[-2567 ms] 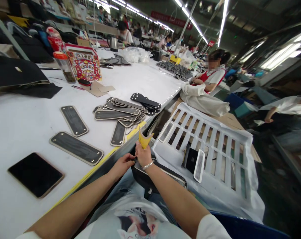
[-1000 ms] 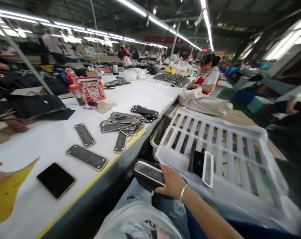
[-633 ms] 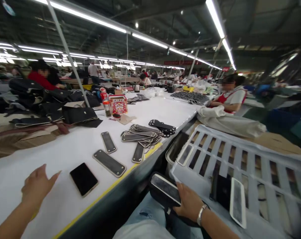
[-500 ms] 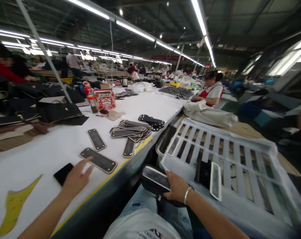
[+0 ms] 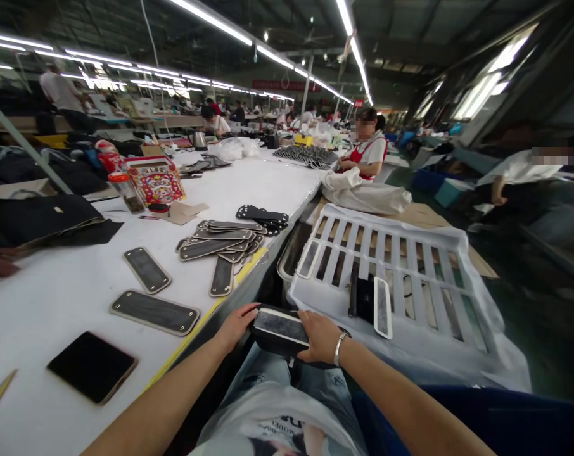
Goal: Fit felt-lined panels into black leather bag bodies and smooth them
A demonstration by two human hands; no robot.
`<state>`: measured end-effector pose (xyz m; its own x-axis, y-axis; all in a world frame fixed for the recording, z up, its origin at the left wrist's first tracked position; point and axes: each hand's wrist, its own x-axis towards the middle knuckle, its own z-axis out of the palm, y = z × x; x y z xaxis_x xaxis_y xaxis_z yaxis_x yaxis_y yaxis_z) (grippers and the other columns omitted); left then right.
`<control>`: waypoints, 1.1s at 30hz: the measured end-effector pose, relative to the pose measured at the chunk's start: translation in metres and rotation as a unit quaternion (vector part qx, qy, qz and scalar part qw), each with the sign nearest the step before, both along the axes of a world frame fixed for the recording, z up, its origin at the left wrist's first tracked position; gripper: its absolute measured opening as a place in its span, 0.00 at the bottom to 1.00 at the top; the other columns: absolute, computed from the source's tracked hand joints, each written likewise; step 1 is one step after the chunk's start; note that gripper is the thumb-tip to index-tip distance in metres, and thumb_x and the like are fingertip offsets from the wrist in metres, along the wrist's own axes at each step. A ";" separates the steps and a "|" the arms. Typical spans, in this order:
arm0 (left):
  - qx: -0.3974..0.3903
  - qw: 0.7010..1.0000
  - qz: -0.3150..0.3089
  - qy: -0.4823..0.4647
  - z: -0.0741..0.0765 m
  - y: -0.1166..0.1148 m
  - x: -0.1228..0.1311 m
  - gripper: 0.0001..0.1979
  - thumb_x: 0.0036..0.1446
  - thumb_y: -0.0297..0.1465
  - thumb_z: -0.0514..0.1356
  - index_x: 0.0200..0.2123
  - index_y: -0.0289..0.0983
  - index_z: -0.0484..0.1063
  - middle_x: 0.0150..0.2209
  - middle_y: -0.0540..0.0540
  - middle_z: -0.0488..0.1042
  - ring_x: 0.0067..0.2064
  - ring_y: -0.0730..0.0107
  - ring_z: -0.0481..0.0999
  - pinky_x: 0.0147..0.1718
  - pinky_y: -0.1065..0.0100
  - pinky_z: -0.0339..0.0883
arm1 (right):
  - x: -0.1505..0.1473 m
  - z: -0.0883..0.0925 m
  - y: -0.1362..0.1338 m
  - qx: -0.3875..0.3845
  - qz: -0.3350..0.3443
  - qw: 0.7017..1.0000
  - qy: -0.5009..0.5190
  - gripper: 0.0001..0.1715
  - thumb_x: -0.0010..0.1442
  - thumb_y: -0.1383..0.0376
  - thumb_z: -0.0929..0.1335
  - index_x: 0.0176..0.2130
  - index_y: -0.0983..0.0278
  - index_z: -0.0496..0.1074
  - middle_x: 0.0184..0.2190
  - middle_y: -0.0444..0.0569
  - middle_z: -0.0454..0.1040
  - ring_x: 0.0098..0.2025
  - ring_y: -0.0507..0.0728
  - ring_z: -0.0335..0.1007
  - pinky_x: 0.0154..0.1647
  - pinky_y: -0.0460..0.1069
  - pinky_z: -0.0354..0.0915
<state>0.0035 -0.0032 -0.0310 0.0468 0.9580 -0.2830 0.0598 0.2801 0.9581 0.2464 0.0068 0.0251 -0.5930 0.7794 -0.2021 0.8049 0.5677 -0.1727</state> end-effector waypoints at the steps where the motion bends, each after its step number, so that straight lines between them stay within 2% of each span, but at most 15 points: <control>1: 0.005 1.000 0.001 0.008 0.000 0.003 0.000 0.23 0.52 0.40 0.55 0.50 0.35 0.69 0.43 0.44 0.76 0.46 0.61 0.73 0.46 0.64 0.65 | -0.003 0.000 0.002 0.000 0.000 1.000 -0.001 0.53 0.38 0.53 0.73 0.57 0.75 0.58 0.48 0.64 0.67 0.49 0.68 0.64 0.50 0.58 0.61; 4: 0.018 0.999 -0.002 0.035 0.003 0.010 0.001 0.21 0.51 0.38 0.55 0.48 0.38 0.71 0.43 0.47 0.75 0.47 0.61 0.71 0.48 0.64 0.63 | -0.009 0.002 0.005 -0.003 -0.011 1.000 -0.009 0.53 0.38 0.52 0.73 0.57 0.73 0.58 0.48 0.64 0.67 0.48 0.69 0.65 0.48 0.58 0.62; 6: 0.012 0.999 -0.029 0.039 0.006 0.011 -0.001 0.22 0.51 0.38 0.55 0.50 0.39 0.69 0.43 0.47 0.76 0.46 0.60 0.72 0.47 0.63 0.64 | -0.006 0.003 0.005 -0.008 -0.014 1.000 0.000 0.55 0.37 0.49 0.73 0.57 0.73 0.58 0.49 0.65 0.67 0.49 0.70 0.65 0.50 0.59 0.61; 8: 0.002 0.996 -0.078 0.050 0.008 0.011 -0.005 0.26 0.53 0.43 0.53 0.54 0.39 0.66 0.44 0.46 0.76 0.46 0.59 0.73 0.45 0.61 0.65 | 0.008 0.004 0.003 -0.019 -0.011 0.999 0.033 0.60 0.36 0.44 0.73 0.59 0.71 0.56 0.53 0.64 0.64 0.53 0.70 0.62 0.54 0.60 0.58; 10: 0.034 0.984 -0.127 0.121 0.011 0.011 -0.006 0.29 0.55 0.47 0.49 0.57 0.39 0.63 0.51 0.44 0.72 0.51 0.57 0.70 0.49 0.60 0.63 | 0.032 0.004 -0.003 -0.026 -0.025 0.997 0.071 0.65 0.35 0.39 0.71 0.61 0.70 0.54 0.58 0.63 0.59 0.58 0.70 0.57 0.58 0.60 0.53; 12: 0.129 0.940 -0.182 0.258 0.016 0.011 -0.001 0.33 0.54 0.50 0.49 0.59 0.40 0.60 0.60 0.44 0.61 0.60 0.56 0.59 0.58 0.57 0.52 | 0.060 0.004 -0.013 -0.035 -0.062 0.994 0.083 0.66 0.35 0.39 0.72 0.62 0.70 0.52 0.60 0.63 0.56 0.60 0.70 0.52 0.60 0.60 0.50; 14: 0.222 0.856 -0.263 0.386 0.025 0.013 0.014 0.37 0.50 0.52 0.54 0.60 0.41 0.56 0.64 0.44 0.53 0.64 0.54 0.50 0.61 0.53 0.40 | 0.085 0.004 -0.025 -0.051 -0.104 0.990 0.077 0.64 0.37 0.42 0.72 0.62 0.71 0.51 0.60 0.63 0.57 0.60 0.69 0.53 0.59 0.60 0.51; 15: 0.249 0.812 -0.306 0.429 0.029 0.014 0.024 0.40 0.48 0.52 0.57 0.61 0.41 0.55 0.64 0.43 0.52 0.64 0.53 0.49 0.61 0.50 0.37 | 0.093 0.003 -0.030 -0.059 -0.119 0.988 0.075 0.63 0.38 0.43 0.73 0.62 0.71 0.51 0.59 0.64 0.59 0.59 0.69 0.55 0.59 0.60 0.52; 17: 0.264 0.752 -0.372 0.476 0.040 0.017 0.047 0.42 0.47 0.52 0.58 0.61 0.39 0.54 0.63 0.41 0.56 0.63 0.51 0.54 0.60 0.49 0.40 | 0.100 0.000 -0.038 -0.057 -0.130 0.986 0.082 0.61 0.40 0.45 0.73 0.62 0.71 0.51 0.58 0.64 0.60 0.58 0.69 0.57 0.58 0.60 0.53; 19: 0.262 0.723 -0.407 0.492 0.048 0.019 0.069 0.41 0.49 0.52 0.55 0.61 0.36 0.55 0.60 0.38 0.61 0.59 0.51 0.61 0.57 0.51 0.48 | 0.097 -0.004 -0.040 -0.035 -0.123 0.987 0.097 0.60 0.39 0.45 0.73 0.61 0.71 0.54 0.57 0.64 0.60 0.58 0.69 0.57 0.58 0.59 0.54; 22: 0.283 0.707 -0.427 0.487 0.054 0.018 0.093 0.43 0.46 0.53 0.58 0.60 0.34 0.55 0.58 0.35 0.63 0.56 0.49 0.64 0.54 0.53 0.54 | 0.085 -0.007 -0.037 0.003 -0.112 0.988 0.105 0.59 0.35 0.45 0.74 0.58 0.72 0.57 0.54 0.64 0.64 0.54 0.69 0.61 0.55 0.59 0.57; 25: 0.302 0.714 -0.405 0.484 0.050 0.012 0.101 0.44 0.40 0.49 0.63 0.59 0.36 0.58 0.57 0.35 0.64 0.55 0.47 0.64 0.53 0.54 0.54 | 0.075 -0.006 -0.032 0.018 -0.104 0.990 0.088 0.57 0.34 0.44 0.74 0.55 0.71 0.61 0.48 0.62 0.68 0.48 0.68 0.66 0.50 0.59 0.61; 29: 0.330 0.723 -0.361 0.488 0.033 0.012 0.093 0.37 0.43 0.42 0.62 0.57 0.37 0.62 0.56 0.38 0.66 0.55 0.51 0.65 0.54 0.56 0.53 | 0.067 -0.006 -0.027 0.013 -0.095 0.992 0.082 0.55 0.32 0.43 0.75 0.53 0.69 0.62 0.46 0.60 0.69 0.45 0.67 0.67 0.48 0.59 0.63; 31: 0.341 0.722 -0.357 0.484 0.022 0.014 0.089 0.36 0.43 0.42 0.61 0.57 0.38 0.62 0.56 0.39 0.66 0.56 0.52 0.64 0.56 0.56 0.52 | 0.068 -0.005 -0.024 0.006 -0.103 0.991 0.090 0.55 0.31 0.44 0.75 0.53 0.68 0.62 0.47 0.59 0.69 0.47 0.67 0.66 0.50 0.60 0.61; 33: 0.349 0.719 -0.359 0.481 0.014 0.016 0.087 0.37 0.43 0.43 0.61 0.58 0.39 0.61 0.58 0.41 0.64 0.58 0.53 0.62 0.58 0.56 0.49 | 0.075 -0.002 -0.021 -0.036 -0.112 0.986 0.118 0.56 0.31 0.45 0.75 0.54 0.67 0.62 0.49 0.59 0.68 0.50 0.67 0.65 0.53 0.59 0.60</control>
